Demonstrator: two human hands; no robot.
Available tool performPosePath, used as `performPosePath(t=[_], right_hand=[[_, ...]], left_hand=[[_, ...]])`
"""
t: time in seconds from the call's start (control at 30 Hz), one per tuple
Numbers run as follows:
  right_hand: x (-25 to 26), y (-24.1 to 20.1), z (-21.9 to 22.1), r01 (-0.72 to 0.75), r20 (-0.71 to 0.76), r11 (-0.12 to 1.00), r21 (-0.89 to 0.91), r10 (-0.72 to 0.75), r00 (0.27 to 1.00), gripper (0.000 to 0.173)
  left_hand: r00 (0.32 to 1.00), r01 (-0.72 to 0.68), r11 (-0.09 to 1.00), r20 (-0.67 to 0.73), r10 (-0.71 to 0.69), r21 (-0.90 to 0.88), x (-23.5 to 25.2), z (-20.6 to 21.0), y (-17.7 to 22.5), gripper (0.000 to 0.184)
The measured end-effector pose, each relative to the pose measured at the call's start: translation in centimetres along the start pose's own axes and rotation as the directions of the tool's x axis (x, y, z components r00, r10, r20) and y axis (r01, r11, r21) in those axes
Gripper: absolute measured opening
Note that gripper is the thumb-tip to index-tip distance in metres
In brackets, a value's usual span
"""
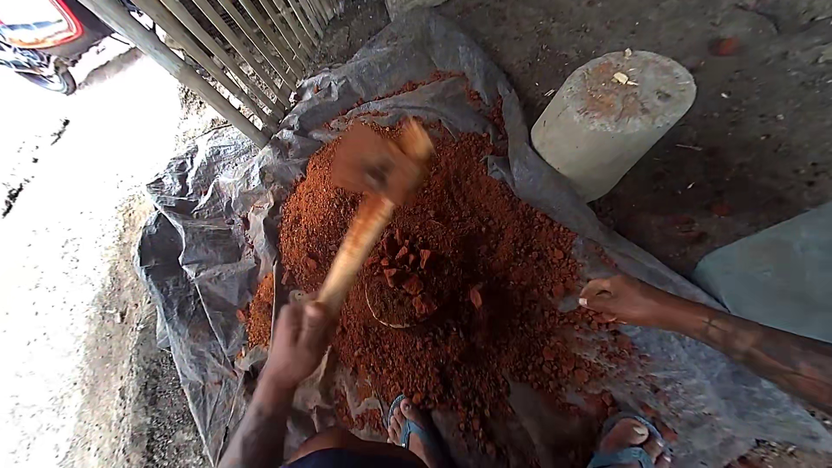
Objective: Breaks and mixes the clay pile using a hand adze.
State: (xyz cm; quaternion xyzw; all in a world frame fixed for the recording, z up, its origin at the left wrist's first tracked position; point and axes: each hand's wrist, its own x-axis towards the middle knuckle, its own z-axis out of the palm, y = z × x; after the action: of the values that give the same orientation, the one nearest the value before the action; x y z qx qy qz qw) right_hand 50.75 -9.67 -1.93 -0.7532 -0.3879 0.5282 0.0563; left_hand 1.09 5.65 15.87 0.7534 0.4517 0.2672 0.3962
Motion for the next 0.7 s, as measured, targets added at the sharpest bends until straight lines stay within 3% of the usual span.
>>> performPosePath(t=[0.1,0.17,0.2,0.23,0.27,0.3,0.33,0.37,0.4,0.47,0.5,0.6,0.7], right_hand=[[0.5,0.3,-0.1,-0.029,0.001,1.000,0.005,0.029,1.000,0.030],[0.9,0.0,-0.2,-0.035,0.011,0.999,0.008,0.035,0.999,0.030],[0.9,-0.2,-0.2,-0.031,0.013,1.000,0.005,0.031,0.999,0.030],[0.9,-0.3,-0.3,-0.026,0.014,1.000,0.001,0.026,1.000,0.030],[0.9,-0.5,-0.4,-0.023,0.013,1.000,-0.001,0.023,1.000,0.030],[0.8,-0.6,-0.5,-0.025,0.012,1.000,0.000,0.025,1.000,0.030],[0.5,-0.7,-0.4,-0.029,0.017,1.000,-0.001,0.029,0.999,0.031],[0.3,-0.8,-0.6,-0.025,0.015,1.000,-0.005,0.025,1.000,0.031],[0.4,-0.9,-1.0,-0.016,0.000,1.000,-0.003,0.016,1.000,0.030],[0.1,-0.2,-0.8,-0.021,-0.002,1.000,-0.004,0.021,1.000,0.031],[0.2,0.0,-0.9,-0.022,-0.002,1.000,-0.004,0.022,1.000,0.031],[0.2,0.6,-0.7,-0.031,-0.014,0.999,0.024,0.032,0.999,0.029],[0.1,-0.2,-0.5,-0.048,-0.017,0.998,0.036,0.048,0.999,0.029]], left_hand=[[0.951,-0.298,0.926,-0.157,0.266,-0.233,1.1,-1.1,2.5,0.059],[0.940,-0.312,0.906,-0.229,0.251,-0.287,-0.1,1.0,0.2,0.059],[0.961,-0.219,0.941,-0.225,0.162,-0.259,-1.7,2.6,-2.3,0.059],[0.982,-0.029,0.984,-0.187,-0.004,-0.174,-4.0,4.4,-5.2,0.063],[0.962,0.258,0.966,-0.087,-0.259,-0.027,-6.1,6.1,-7.8,0.068],[0.857,0.504,0.857,0.060,-0.511,0.107,-7.6,7.3,-10.4,0.070],[0.735,0.641,0.744,0.131,-0.666,0.187,-8.7,8.1,-12.8,0.071],[0.646,0.721,0.658,0.133,-0.752,0.217,-9.0,7.9,-13.7,0.072],[0.632,0.738,0.638,0.107,-0.768,0.220,-8.2,7.0,-13.4,0.069],[0.706,0.687,0.707,0.076,-0.704,0.166,-7.9,4.3,-10.8,0.066],[0.781,0.619,0.780,0.038,-0.624,0.086,-7.5,2.9,-9.2,0.064],[0.960,0.222,0.959,-0.132,-0.247,-0.176,-4.9,-1.8,-3.8,0.067],[0.962,-0.231,0.908,-0.222,0.159,-0.349,-1.9,-4.8,0.8,0.059]])
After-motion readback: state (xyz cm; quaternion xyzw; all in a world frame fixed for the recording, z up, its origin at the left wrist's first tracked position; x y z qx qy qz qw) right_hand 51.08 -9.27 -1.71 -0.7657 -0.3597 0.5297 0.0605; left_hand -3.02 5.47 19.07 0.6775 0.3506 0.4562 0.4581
